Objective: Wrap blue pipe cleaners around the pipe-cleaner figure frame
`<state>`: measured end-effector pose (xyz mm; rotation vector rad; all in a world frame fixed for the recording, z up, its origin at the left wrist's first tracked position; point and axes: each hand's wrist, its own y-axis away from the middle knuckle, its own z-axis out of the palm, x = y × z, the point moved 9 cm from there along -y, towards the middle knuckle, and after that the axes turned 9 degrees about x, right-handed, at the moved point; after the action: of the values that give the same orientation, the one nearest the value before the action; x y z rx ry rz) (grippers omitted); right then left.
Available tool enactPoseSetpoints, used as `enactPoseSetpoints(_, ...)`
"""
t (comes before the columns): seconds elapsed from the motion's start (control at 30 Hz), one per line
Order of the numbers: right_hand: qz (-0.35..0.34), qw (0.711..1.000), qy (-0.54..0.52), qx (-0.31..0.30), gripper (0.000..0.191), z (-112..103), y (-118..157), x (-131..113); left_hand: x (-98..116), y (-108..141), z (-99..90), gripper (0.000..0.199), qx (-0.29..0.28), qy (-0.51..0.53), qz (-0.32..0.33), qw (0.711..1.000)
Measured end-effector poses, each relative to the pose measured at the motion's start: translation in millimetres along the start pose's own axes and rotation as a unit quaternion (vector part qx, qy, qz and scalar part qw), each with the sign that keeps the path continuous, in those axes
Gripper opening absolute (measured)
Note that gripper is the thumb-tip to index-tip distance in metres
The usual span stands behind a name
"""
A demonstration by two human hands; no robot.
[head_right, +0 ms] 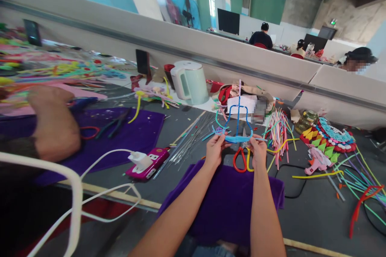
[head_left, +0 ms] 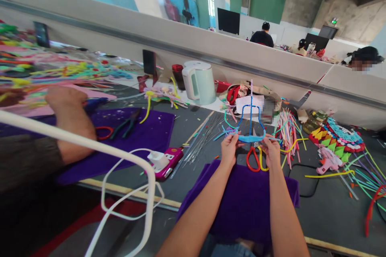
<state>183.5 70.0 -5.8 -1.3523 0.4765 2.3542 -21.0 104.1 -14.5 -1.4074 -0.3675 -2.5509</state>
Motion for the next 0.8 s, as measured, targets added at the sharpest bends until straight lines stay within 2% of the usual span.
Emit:
enactPoseSetpoints(0.07,-0.046,0.998,0.026,0.038,0.034,-13.7,-7.1,-11.6,4.3,-0.6,-1.6,0.038,0.005,-0.014,0.019,1.000)
enactPoseSetpoints(0.13,-0.125,0.987,0.059,0.087,0.033,-30.2,-11.9,-30.6,7.7,0.1,-1.2,0.037,0.005,-0.029,0.032,0.999)
enactPoseSetpoints(0.23,-0.237,0.952,0.133,0.140,0.031,-48.3,-10.9,-57.9,10.7,3.8,3.7,0.037,-0.013,-0.062,0.046,0.997)
enactPoseSetpoints(0.3,-0.272,0.928,0.199,0.157,0.032,-53.5,-9.2,-67.3,12.3,7.7,8.8,0.034,-0.032,-0.086,0.054,0.994)
enactPoseSetpoints(0.4,-0.271,0.900,0.306,0.152,0.033,-53.0,-9.9,-70.0,16.2,14.0,15.6,0.029,-0.060,-0.115,0.069,0.989)
enactPoseSetpoints(0.5,-0.250,0.883,0.384,0.098,0.033,-44.8,-11.0,-67.3,23.0,19.1,19.5,0.024,-0.076,-0.142,0.092,0.983)
enactPoseSetpoints(0.57,-0.245,0.871,0.419,0.071,0.032,-41.4,-9.2,-68.7,28.4,21.6,20.0,0.023,-0.077,-0.164,0.113,0.977)
enactPoseSetpoints(0.7,-0.241,0.849,0.465,0.074,0.028,-44.7,-3.9,-75.7,33.4,25.1,18.7,0.023,-0.074,-0.215,0.148,0.963)
enactPoseSetpoints(0.8,-0.255,0.831,0.490,0.062,0.032,-39.3,-0.6,-75.7,32.3,28.8,20.8,0.023,-0.089,-0.234,0.162,0.955)
